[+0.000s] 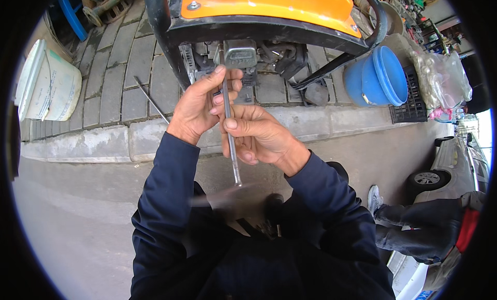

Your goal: The person repositions an orange portable generator, opens its cover, retrieves a T-handle wrench, and uses it to loosen and remove a bolt from the engine area. The person then removes a small metal component and closes the generator cover.

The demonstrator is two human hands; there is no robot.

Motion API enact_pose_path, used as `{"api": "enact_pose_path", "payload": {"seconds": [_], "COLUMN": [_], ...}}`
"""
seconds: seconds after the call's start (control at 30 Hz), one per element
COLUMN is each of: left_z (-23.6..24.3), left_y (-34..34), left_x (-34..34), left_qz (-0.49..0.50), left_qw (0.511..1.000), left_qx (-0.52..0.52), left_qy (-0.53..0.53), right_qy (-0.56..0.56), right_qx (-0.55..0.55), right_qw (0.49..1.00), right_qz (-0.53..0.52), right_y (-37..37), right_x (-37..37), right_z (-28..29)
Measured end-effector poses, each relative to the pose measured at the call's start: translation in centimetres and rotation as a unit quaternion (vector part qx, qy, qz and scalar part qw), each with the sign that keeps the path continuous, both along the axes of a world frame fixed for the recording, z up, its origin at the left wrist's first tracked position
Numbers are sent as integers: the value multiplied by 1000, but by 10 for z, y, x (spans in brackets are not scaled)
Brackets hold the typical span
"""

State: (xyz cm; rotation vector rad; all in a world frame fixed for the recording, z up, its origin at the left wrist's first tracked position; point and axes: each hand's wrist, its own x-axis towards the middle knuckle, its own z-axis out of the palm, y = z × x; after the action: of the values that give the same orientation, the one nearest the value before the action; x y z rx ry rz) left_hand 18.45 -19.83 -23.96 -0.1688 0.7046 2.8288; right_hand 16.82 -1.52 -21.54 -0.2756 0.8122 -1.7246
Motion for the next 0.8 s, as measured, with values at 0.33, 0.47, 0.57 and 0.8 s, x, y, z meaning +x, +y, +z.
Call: {"api": "enact_pose_path", "payload": {"seconds": [0.33,0.47,0.57,0.8], "left_z": [-1,2,4,2], "left_y": [-1,-2,-3,4], "left_x": [1,2,1,-22], "left_qz": [26,29,20,192], "left_qw": [997,998,997,964], "left_qx": [-21,-31,-71,-175], "left_qy": [-74,-53,-33,-50], "right_qy": [-95,-31,-33,-110], "right_qx": [-51,-79,-88,-135], "right_qw": [994,996,996,985], "right_qz": [22,30,11,-19], "right_y": [1,5,5,-6], "right_x": [0,-2,-3,5], "right_z": [2,-5,-12,-6]}}
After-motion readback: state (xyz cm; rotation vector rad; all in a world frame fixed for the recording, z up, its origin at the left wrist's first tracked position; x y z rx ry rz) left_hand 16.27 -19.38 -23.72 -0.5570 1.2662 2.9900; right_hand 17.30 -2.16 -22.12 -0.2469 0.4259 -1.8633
